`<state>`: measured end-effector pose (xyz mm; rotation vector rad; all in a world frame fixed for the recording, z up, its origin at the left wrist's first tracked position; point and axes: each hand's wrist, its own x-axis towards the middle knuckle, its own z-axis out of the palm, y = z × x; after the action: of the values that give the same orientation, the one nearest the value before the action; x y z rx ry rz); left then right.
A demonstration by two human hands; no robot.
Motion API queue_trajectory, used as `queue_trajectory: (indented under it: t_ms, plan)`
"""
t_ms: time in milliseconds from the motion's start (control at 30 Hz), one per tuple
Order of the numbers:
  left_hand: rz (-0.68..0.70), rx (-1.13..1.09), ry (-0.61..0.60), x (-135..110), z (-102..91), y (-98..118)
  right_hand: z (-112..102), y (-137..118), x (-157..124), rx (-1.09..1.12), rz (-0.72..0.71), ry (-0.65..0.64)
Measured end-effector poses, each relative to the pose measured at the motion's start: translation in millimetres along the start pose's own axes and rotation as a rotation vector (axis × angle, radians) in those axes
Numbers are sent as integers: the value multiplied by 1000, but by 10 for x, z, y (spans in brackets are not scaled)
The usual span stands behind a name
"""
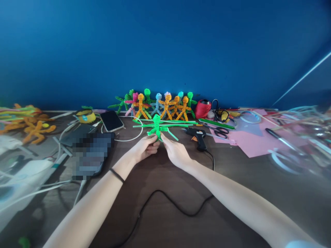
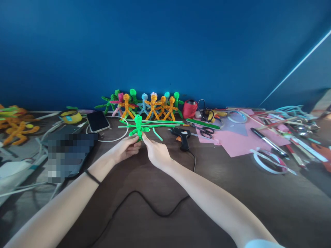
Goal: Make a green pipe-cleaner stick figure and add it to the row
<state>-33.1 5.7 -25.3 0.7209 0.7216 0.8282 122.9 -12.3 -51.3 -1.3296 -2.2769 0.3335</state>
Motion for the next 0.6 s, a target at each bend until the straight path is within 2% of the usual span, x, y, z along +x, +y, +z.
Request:
queue_trajectory:
  t_ms: [167, 300, 367, 500, 600]
  plan:
    - [39, -13, 40, 13, -17, 23, -6, -19, 4, 69, 22, 88]
    - [196, -63, 122, 40, -75, 44, -42, -6, 1, 62, 115, 167]
    - [243, -85, 154, 55, -108, 50, -59, 11, 9, 15, 167, 125]
    - [241, -92, 167, 73, -142, 50, -156, 42, 50, -53, 236, -33]
    - [252, -85, 177, 77, -139, 43, -372, 63, 75, -121, 270, -240]
